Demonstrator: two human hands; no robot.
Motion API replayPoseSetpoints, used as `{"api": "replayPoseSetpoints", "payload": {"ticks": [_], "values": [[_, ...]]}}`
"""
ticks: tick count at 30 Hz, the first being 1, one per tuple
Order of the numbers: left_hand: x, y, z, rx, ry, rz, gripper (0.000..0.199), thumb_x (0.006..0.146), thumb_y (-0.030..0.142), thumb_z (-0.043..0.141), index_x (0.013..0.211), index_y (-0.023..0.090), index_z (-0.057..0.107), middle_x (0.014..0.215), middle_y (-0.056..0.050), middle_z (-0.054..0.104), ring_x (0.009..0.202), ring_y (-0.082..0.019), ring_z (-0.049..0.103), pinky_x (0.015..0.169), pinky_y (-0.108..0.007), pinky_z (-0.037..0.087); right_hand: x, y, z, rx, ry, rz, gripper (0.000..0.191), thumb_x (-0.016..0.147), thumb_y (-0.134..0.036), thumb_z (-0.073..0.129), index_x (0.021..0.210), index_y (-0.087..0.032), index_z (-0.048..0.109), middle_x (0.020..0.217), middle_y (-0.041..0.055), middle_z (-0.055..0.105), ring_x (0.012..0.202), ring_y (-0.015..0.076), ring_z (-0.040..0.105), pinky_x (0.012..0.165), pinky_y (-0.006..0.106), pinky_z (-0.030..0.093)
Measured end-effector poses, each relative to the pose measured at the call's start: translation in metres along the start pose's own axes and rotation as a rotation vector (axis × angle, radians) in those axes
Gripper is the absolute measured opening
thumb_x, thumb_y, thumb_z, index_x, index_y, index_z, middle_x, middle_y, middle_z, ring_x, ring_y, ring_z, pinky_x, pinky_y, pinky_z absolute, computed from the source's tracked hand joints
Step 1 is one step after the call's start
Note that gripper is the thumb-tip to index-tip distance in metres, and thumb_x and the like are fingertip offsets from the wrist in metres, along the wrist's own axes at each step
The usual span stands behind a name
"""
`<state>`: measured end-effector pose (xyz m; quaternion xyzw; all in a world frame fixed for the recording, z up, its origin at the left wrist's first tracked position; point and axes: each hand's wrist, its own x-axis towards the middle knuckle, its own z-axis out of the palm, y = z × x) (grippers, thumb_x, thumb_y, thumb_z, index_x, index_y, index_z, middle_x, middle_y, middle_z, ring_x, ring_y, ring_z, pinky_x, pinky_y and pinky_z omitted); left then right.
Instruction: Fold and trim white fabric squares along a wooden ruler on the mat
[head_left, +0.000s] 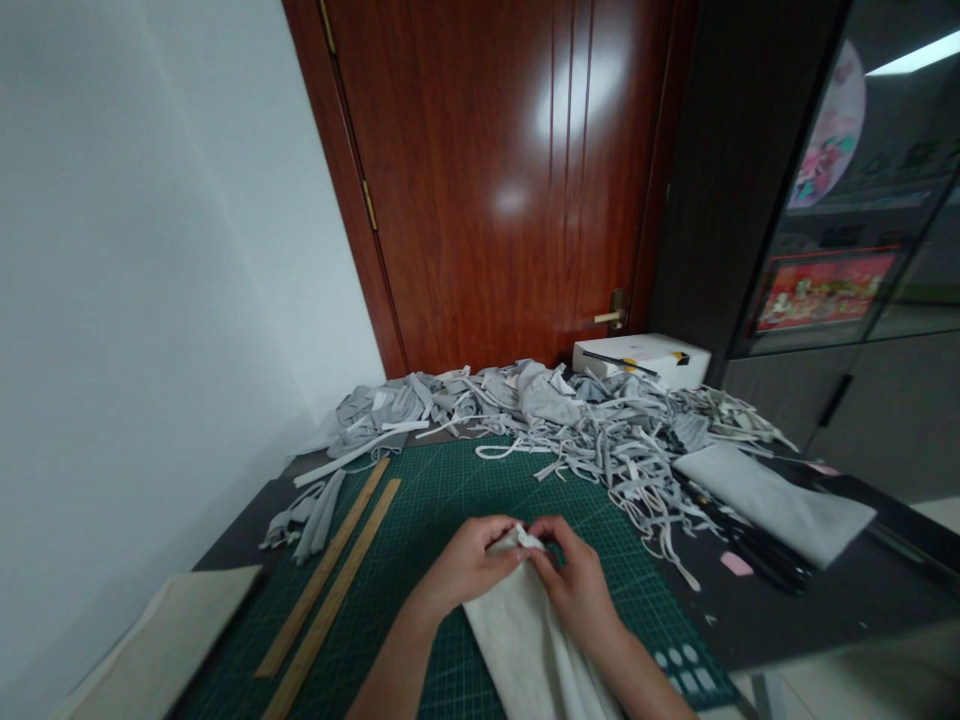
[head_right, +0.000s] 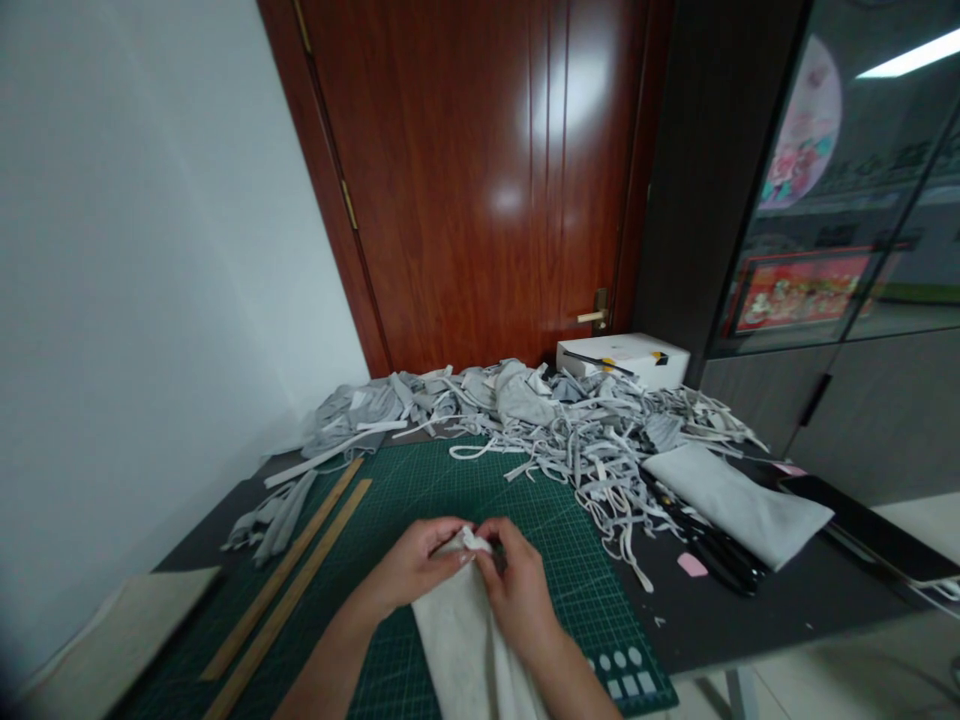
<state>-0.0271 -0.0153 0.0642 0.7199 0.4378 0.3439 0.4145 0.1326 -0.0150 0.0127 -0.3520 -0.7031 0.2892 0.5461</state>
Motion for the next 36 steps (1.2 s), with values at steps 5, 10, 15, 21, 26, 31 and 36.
{"api": "replayPoseSetpoints", "payload": {"ticks": [5,10,15,21,26,31,36], "values": [[-0.007,0.006,0.014,0.082,0.248,0.111,0.021,0.078,0.032,0.061,0.077,0.014,0.071,0.069,-0.002,0.063,0.065,-0.014,0.055,0.06,-0.022,0.039,-0.003,-0.02,-0.001,0.034,0.086,0.04,0.005,0.081,-0.02,0.054,0.086,-0.021,0.053,0.078,0.0003,0.06,0.073,0.014,0.058,0.067,0.022,0.045],[-0.012,0.005,0.017,0.055,0.268,0.27,0.025,0.083,0.036,0.058,0.085,0.016,0.074,0.074,-0.005,0.063,0.069,-0.016,0.058,0.062,-0.023,0.042,-0.003,-0.032,-0.004,0.099,0.102,0.163,0.012,0.076,-0.023,0.062,0.086,-0.019,0.059,0.075,-0.0006,0.059,0.07,0.0143,0.054,0.065,0.022,0.042],[-0.018,0.007,0.019,-0.059,0.197,0.269,0.037,0.085,0.047,0.053,0.088,0.016,0.074,0.078,-0.006,0.062,0.075,-0.018,0.057,0.069,-0.025,0.042,-0.005,-0.033,-0.01,0.131,0.018,0.271,0.022,0.071,-0.036,0.069,0.065,-0.017,0.059,0.061,-0.0019,0.053,0.06,0.0134,0.046,0.056,0.023,0.036],[-0.019,0.002,0.024,-0.21,0.248,0.038,0.038,0.084,0.048,0.052,0.09,0.016,0.07,0.08,-0.004,0.066,0.074,-0.017,0.057,0.068,-0.024,0.041,-0.012,-0.033,-0.009,0.175,-0.049,0.253,0.015,0.076,-0.032,0.061,0.071,-0.018,0.061,0.069,0.0001,0.056,0.064,0.014,0.049,0.06,0.024,0.038],[-0.009,-0.008,0.023,0.128,0.259,-0.037,0.035,0.088,0.047,0.043,0.081,0.018,0.063,0.074,-0.002,0.064,0.071,-0.016,0.057,0.064,-0.023,0.039,-0.015,-0.024,-0.004,0.163,-0.053,0.329,0.01,0.07,-0.02,0.057,0.077,-0.021,0.051,0.064,-0.0044,0.049,0.057,0.012,0.047,0.053,0.022,0.036],[0.002,-0.017,0.017,0.689,0.117,-0.118,0.027,0.094,0.037,0.033,0.085,0.024,0.055,0.07,0.002,0.06,0.069,-0.015,0.058,0.061,-0.023,0.032,-0.014,-0.006,-0.005,0.239,-0.145,0.314,0.022,0.064,-0.014,0.054,0.083,-0.023,0.047,0.065,-0.0072,0.048,0.056,0.0102,0.048,0.051,0.019,0.037],[0.019,-0.043,0.015,0.815,0.058,-0.2,0.025,0.095,0.034,0.033,0.087,0.024,0.056,0.076,0.002,0.063,0.075,-0.016,0.06,0.062,-0.023,0.032,-0.01,0.021,-0.001,0.163,-0.434,0.482,0.02,0.07,-0.015,0.046,0.068,-0.016,0.066,0.05,-0.006,0.045,0.041,0.0064,0.034,0.039,0.017,0.029]]}}
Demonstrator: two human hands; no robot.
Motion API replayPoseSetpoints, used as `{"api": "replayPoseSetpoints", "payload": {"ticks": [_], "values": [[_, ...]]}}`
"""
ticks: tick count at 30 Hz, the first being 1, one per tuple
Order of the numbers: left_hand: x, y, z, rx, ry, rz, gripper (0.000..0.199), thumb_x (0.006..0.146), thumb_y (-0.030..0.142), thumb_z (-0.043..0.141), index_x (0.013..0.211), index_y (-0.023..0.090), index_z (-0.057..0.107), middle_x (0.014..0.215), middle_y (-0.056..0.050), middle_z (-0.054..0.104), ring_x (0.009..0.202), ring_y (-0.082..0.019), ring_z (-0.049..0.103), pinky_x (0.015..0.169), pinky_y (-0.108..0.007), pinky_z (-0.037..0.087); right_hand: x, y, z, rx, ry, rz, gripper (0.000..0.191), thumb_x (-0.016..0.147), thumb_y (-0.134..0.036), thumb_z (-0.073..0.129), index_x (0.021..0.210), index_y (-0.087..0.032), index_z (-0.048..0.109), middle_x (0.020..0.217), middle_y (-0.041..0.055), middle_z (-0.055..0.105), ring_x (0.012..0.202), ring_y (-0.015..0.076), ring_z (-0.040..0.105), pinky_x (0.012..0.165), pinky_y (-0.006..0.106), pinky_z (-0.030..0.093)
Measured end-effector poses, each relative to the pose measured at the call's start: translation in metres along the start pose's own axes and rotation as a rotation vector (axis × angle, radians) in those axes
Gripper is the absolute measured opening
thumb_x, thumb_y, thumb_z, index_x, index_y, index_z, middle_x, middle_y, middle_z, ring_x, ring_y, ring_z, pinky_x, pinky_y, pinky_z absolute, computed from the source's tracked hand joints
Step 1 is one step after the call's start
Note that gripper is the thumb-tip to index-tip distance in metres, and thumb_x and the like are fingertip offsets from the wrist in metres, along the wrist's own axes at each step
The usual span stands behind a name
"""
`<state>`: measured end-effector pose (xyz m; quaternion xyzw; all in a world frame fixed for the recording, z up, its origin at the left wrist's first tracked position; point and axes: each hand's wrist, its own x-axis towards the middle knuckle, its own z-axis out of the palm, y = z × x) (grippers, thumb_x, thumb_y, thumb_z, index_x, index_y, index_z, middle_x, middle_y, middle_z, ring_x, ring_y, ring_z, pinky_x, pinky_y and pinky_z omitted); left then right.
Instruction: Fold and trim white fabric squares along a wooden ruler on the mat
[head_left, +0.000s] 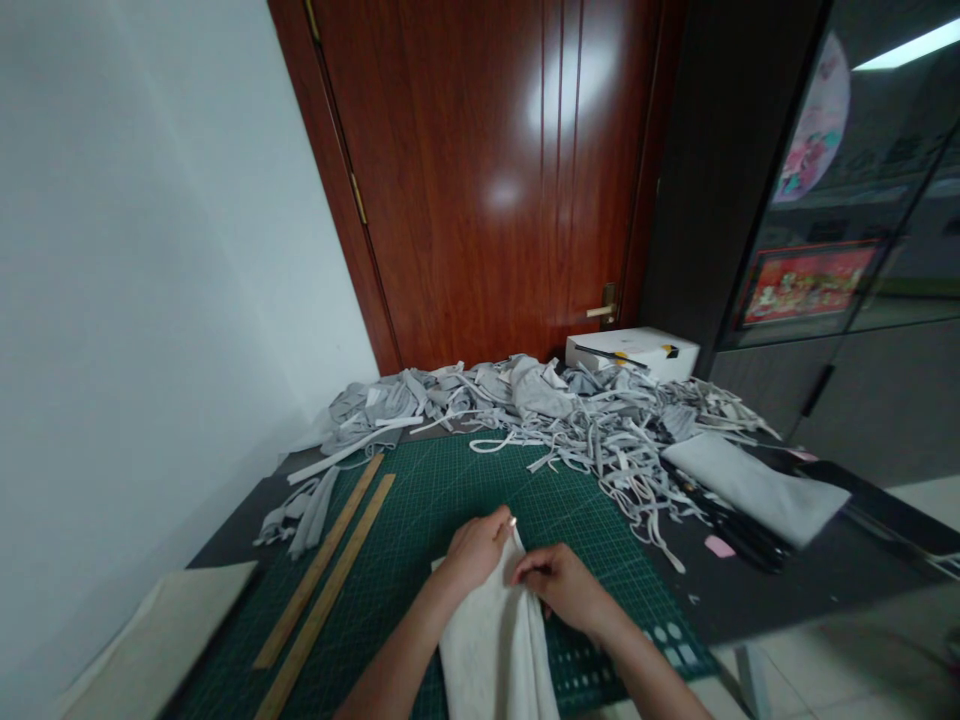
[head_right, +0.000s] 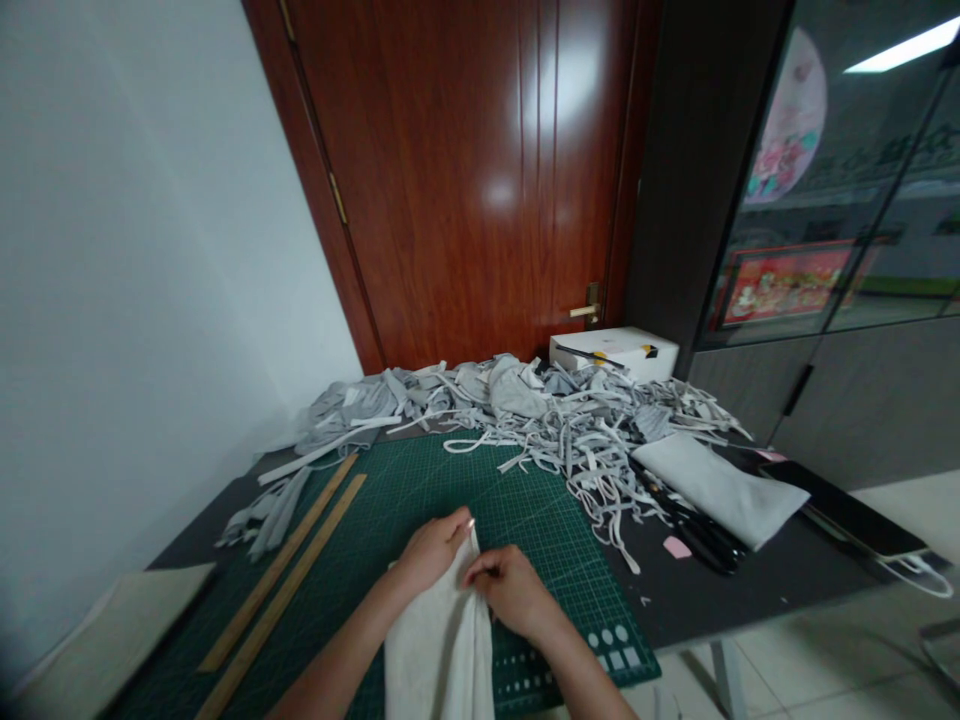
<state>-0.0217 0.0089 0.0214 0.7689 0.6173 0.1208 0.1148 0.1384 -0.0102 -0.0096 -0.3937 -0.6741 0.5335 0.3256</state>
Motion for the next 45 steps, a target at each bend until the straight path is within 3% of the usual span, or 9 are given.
{"api": "replayPoseSetpoints", "payload": {"ticks": [9,16,21,24,29,33,37,42,45], "values": [[0.025,-0.011,0.017,0.117,0.053,-0.012,0.028,0.094,0.035,0.036,0.084,0.023,0.058,0.082,0.0,0.061,0.081,-0.016,0.057,0.07,-0.026,0.035,0.015,0.001,-0.001,0.036,0.01,0.096,0.019,0.071,-0.029,0.053,0.074,-0.015,0.066,0.056,-0.0046,0.049,0.05,0.0089,0.044,0.043,0.018,0.04],[0.024,0.002,0.022,0.247,0.149,0.04,0.028,0.094,0.031,0.034,0.092,0.022,0.06,0.098,-0.007,0.054,0.098,-0.024,0.048,0.087,-0.037,0.032,0.021,0.008,0.002,-0.39,0.193,-0.056,0.015,0.061,-0.007,0.055,0.068,-0.017,0.064,0.069,0.0007,0.066,0.067,0.0143,0.058,0.063,0.022,0.04],[0.03,0.0,0.024,0.251,0.198,0.021,0.026,0.093,0.034,0.037,0.093,0.021,0.06,0.097,-0.008,0.053,0.097,-0.025,0.048,0.086,-0.039,0.035,0.022,0.001,-0.003,-0.469,0.138,-0.036,0.013,0.072,-0.022,0.058,0.064,-0.018,0.067,0.055,-0.0016,0.06,0.052,0.0112,0.051,0.052,0.021,0.032],[0.034,-0.002,0.021,0.211,0.255,-0.002,0.025,0.093,0.035,0.038,0.094,0.019,0.058,0.097,-0.008,0.054,0.096,-0.024,0.049,0.085,-0.039,0.038,0.023,-0.001,-0.005,-0.458,0.104,0.041,0.026,0.073,-0.032,0.061,0.052,-0.018,0.063,0.045,-0.0034,0.051,0.046,0.0099,0.045,0.047,0.021,0.027],[0.023,-0.004,0.003,0.111,0.363,-0.03,0.032,0.095,0.02,0.026,0.096,0.018,0.058,0.099,-0.008,0.057,0.096,-0.018,0.053,0.087,-0.03,0.04,0.026,0.001,-0.005,-0.461,0.137,0.088,0.007,0.058,-0.013,0.064,0.053,-0.018,0.063,0.049,-0.0034,0.054,0.052,0.0113,0.048,0.051,0.022,0.031],[-0.011,-0.012,0.008,-0.001,0.18,0.1,0.031,0.091,0.019,0.036,0.109,0.02,0.06,0.112,-0.007,0.062,0.106,-0.016,0.056,0.093,-0.028,0.041,0.028,0.003,-0.004,-0.416,0.132,0.092,0.006,0.058,-0.014,0.065,0.054,-0.018,0.063,0.049,-0.0039,0.053,0.051,0.0111,0.049,0.051,0.022,0.033],[-0.038,-0.021,0.021,0.107,-0.009,0.184,0.049,0.093,0.035,0.034,0.141,0.022,0.035,0.148,-0.006,0.034,0.137,-0.021,0.026,0.113,-0.043,0.019,0.026,0.003,-0.004,-0.331,0.106,0.098,0.01,0.061,-0.019,0.067,0.055,-0.018,0.059,0.046,-0.0056,0.049,0.046,0.0095,0.048,0.046,0.02,0.035],[-0.042,-0.018,0.014,0.18,-0.087,0.158,0.047,0.094,0.04,0.031,0.141,0.034,0.032,0.153,-0.001,0.022,0.141,-0.027,0.015,0.11,-0.059,0.012,0.015,0.005,-0.007,-0.156,0.017,0.088,0.012,0.07,-0.029,0.061,0.073,-0.018,0.059,0.051,-0.0082,0.045,0.041,0.0078,0.044,0.037,0.018,0.037],[-0.038,-0.005,0.01,0.201,-0.061,0.121,0.046,0.091,0.032,0.036,0.137,0.032,0.041,0.152,-0.001,0.025,0.14,-0.032,0.015,0.107,-0.064,0.013,0.006,0.011,-0.009,0.058,0.022,0.04,0.026,0.077,-0.028,0.049,0.101,-0.019,0.055,0.058,-0.0083,0.044,0.046,0.0094,0.046,0.039,0.02,0.042]]}}
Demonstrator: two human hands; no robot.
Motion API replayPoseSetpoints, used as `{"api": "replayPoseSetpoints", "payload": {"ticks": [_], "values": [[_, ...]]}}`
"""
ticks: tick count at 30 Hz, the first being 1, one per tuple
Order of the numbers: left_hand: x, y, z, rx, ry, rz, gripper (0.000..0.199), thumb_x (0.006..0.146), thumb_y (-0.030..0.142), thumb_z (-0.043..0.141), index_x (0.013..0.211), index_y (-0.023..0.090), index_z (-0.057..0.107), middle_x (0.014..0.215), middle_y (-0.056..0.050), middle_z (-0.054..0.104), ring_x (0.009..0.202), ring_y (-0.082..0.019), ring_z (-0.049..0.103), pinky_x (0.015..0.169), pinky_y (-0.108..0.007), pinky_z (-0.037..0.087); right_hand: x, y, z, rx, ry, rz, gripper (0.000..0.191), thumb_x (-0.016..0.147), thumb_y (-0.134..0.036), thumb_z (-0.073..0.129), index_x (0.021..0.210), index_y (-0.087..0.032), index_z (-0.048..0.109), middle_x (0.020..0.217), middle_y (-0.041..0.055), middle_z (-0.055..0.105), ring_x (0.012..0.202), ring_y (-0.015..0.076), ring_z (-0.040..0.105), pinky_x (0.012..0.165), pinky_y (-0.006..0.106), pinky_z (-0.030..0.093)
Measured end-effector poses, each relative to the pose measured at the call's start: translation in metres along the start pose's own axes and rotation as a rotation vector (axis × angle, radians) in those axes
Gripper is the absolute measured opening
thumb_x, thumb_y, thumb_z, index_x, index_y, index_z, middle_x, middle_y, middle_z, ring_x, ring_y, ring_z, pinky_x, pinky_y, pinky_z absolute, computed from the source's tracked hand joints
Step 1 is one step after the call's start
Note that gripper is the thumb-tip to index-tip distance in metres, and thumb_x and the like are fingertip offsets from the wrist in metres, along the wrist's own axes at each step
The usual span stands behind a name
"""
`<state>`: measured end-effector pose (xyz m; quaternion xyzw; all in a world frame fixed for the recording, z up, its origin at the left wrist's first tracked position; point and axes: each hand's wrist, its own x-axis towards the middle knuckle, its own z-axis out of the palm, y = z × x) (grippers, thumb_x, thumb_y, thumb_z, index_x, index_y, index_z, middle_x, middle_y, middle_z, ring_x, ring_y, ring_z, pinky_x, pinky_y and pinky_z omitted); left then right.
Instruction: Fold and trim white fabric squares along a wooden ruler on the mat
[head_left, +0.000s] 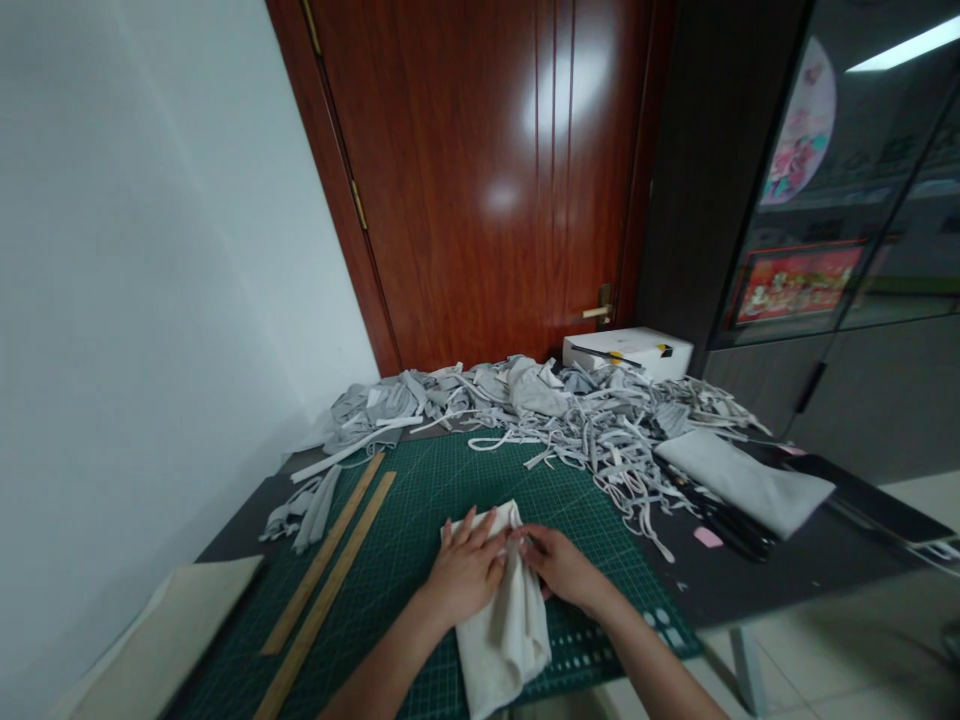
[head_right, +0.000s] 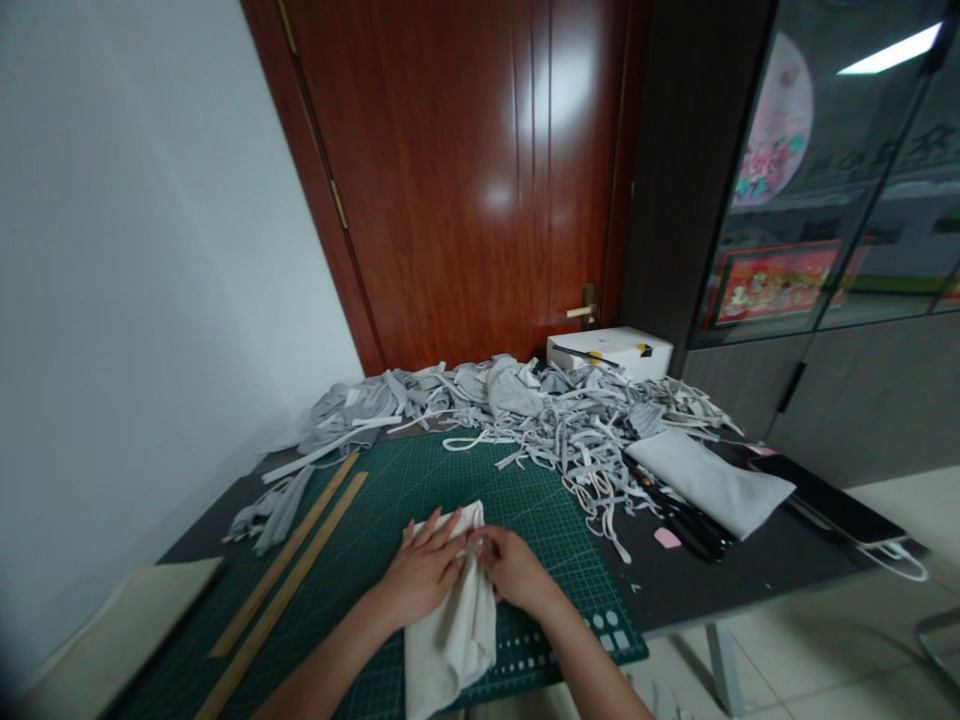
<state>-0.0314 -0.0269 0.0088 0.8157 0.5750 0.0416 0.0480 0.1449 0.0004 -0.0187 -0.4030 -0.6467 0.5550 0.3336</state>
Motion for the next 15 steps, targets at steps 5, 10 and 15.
{"api": "replayPoseSetpoints", "payload": {"ticks": [5,10,15], "values": [[0.015,0.017,0.007,-0.058,0.069,0.118,0.052,0.082,0.01,0.037,0.132,0.012,0.048,0.145,-0.01,0.04,0.137,-0.019,0.028,0.114,-0.034,0.021,-0.012,0.016,0.004,0.105,0.168,-0.03,0.053,0.069,-0.014,0.05,0.12,-0.019,0.035,0.061,-0.0095,0.048,0.05,0.0107,0.049,0.045,0.019,0.04],[0.018,0.017,0.016,-0.105,0.106,0.022,0.06,0.076,0.005,0.037,0.136,0.007,0.042,0.147,-0.014,0.035,0.134,-0.021,0.034,0.112,-0.031,0.028,-0.017,0.01,0.014,-0.148,0.266,-0.087,0.044,0.066,-0.012,0.058,0.107,-0.02,0.044,0.061,-0.0083,0.05,0.054,0.0113,0.049,0.05,0.02,0.033],[0.02,0.011,0.019,-0.05,0.122,0.068,0.057,0.08,0.01,0.037,0.137,0.006,0.04,0.145,-0.014,0.036,0.134,-0.021,0.033,0.113,-0.033,0.026,-0.016,-0.003,0.01,-0.319,0.217,-0.071,0.029,0.063,-0.005,0.057,0.088,-0.019,0.053,0.059,-0.0082,0.045,0.057,0.0103,0.045,0.054,0.019,0.031]]}}
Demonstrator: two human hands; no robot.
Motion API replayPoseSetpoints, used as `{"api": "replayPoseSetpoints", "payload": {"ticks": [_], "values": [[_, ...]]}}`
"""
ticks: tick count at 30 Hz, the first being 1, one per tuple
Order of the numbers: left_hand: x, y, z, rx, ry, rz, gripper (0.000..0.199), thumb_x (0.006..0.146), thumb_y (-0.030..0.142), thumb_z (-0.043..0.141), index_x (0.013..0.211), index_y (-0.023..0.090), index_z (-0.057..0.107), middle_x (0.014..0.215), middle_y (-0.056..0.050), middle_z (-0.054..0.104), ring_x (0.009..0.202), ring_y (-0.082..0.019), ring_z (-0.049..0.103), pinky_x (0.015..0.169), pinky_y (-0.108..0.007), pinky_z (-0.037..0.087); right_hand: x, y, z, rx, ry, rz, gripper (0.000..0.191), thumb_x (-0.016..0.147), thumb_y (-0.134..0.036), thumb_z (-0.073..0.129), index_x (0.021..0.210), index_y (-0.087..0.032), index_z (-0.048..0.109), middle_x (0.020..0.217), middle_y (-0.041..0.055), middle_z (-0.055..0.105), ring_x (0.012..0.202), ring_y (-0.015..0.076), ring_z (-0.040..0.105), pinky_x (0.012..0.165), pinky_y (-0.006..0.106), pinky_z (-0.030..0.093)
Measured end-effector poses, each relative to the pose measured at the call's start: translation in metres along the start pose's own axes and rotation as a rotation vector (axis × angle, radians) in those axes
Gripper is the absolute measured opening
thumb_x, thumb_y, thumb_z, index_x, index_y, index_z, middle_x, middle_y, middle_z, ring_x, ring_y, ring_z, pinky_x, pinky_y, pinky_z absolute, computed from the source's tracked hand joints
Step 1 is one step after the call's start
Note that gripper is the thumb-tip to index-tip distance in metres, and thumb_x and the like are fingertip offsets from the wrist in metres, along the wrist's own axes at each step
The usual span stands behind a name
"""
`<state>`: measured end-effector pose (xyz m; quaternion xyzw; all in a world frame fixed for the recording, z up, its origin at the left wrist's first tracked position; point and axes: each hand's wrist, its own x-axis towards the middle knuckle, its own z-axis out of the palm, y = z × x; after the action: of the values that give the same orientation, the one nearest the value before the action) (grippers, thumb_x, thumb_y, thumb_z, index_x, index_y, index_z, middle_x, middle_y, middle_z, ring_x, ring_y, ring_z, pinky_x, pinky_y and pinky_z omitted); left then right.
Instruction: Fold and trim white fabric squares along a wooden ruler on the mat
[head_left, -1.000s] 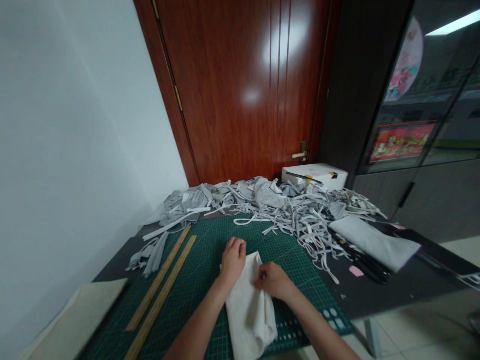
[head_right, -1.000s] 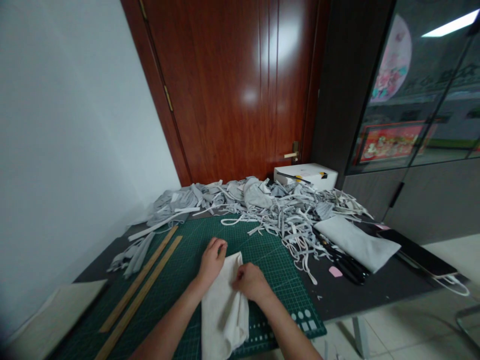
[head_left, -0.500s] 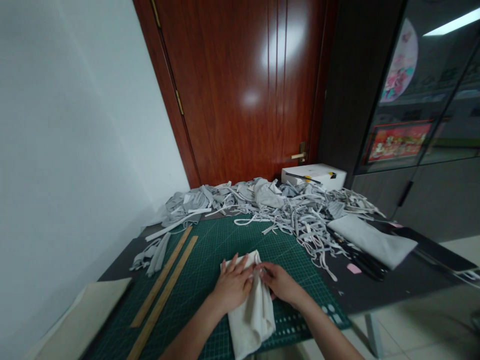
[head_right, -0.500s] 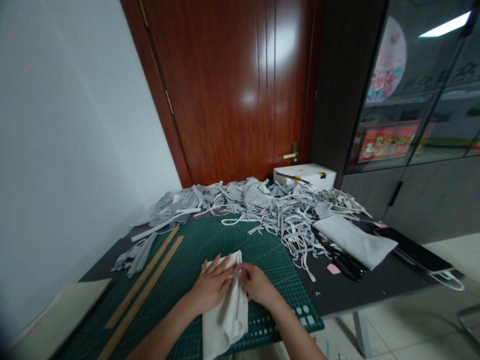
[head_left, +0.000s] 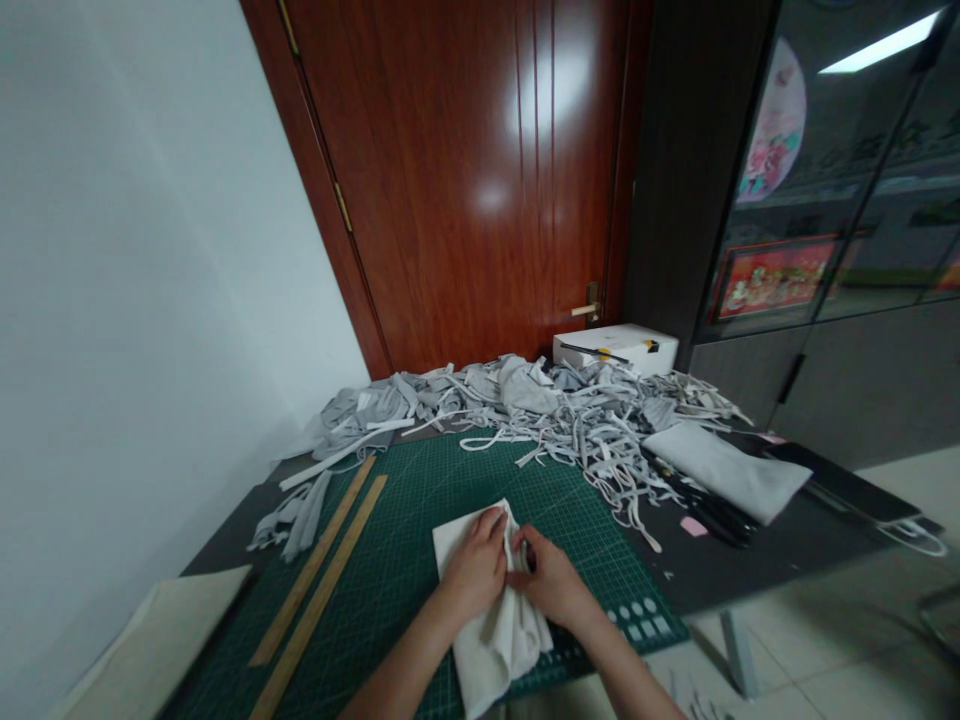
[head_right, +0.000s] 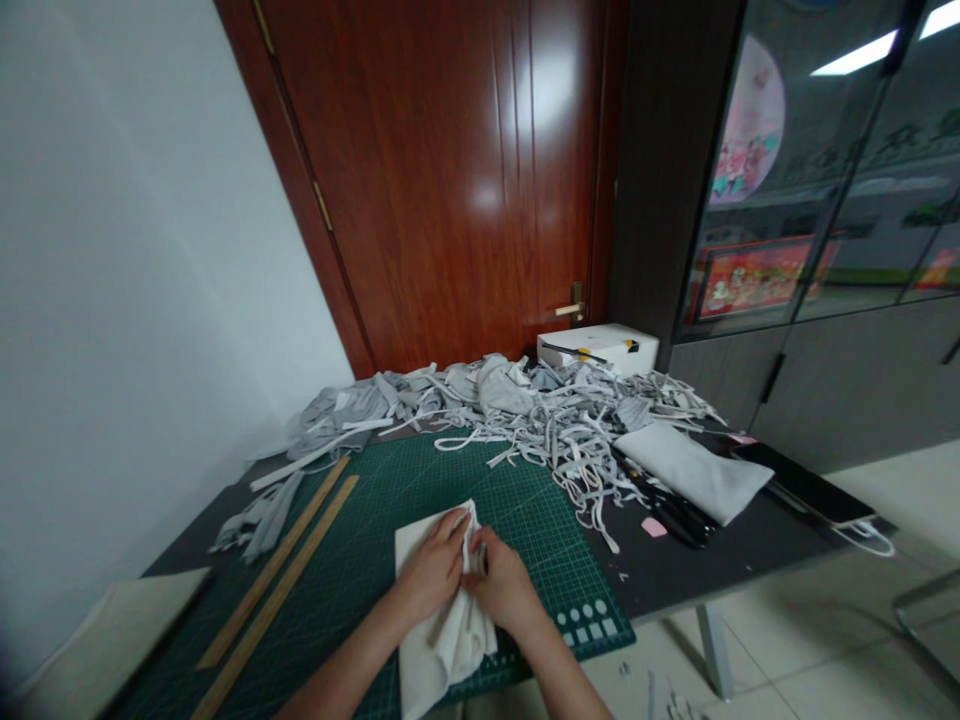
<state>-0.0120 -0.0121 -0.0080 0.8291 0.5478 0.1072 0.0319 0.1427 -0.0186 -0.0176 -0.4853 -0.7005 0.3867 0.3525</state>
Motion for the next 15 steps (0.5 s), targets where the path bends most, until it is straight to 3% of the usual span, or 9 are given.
{"api": "replayPoseSetpoints", "payload": {"ticks": [4,7,11,15], "values": [[0.003,-0.003,0.003,0.057,-0.024,0.015,0.054,0.087,0.017,0.032,0.141,0.012,0.035,0.149,-0.008,0.033,0.137,-0.019,0.027,0.114,-0.04,0.022,-0.001,-0.003,-0.007,-0.149,-0.05,0.037,0.024,0.063,-0.002,0.051,0.079,-0.018,0.06,0.059,-0.005,0.049,0.059,0.0114,0.049,0.057,0.02,0.033],[0.004,-0.002,0.003,0.088,-0.067,-0.009,0.052,0.092,0.025,0.026,0.143,0.017,0.029,0.15,-0.004,0.028,0.139,-0.019,0.023,0.114,-0.046,0.018,-0.007,-0.01,-0.006,-0.361,0.004,0.047,0.024,0.068,-0.004,0.048,0.081,-0.018,0.063,0.071,0.0025,0.061,0.069,0.0151,0.058,0.061,0.022,0.035],[0.004,0.001,0.0,0.095,-0.105,-0.029,0.052,0.094,0.031,0.021,0.145,0.019,0.026,0.152,-0.002,0.023,0.14,-0.018,0.018,0.114,-0.047,0.015,-0.017,-0.02,0.0,-0.577,0.044,0.063,0.026,0.081,-0.01,0.041,0.091,-0.017,0.064,0.089,0.0109,0.064,0.074,0.0197,0.064,0.062,0.026,0.038],[0.005,0.005,-0.005,0.083,-0.132,-0.053,0.053,0.095,0.035,0.021,0.145,0.02,0.024,0.152,-0.002,0.021,0.14,-0.019,0.017,0.114,-0.047,0.015,-0.02,-0.019,0.001,-0.621,0.044,0.086,0.022,0.087,-0.017,0.041,0.092,-0.017,0.063,0.092,0.0109,0.065,0.076,0.0212,0.066,0.061,0.027,0.04]]}}
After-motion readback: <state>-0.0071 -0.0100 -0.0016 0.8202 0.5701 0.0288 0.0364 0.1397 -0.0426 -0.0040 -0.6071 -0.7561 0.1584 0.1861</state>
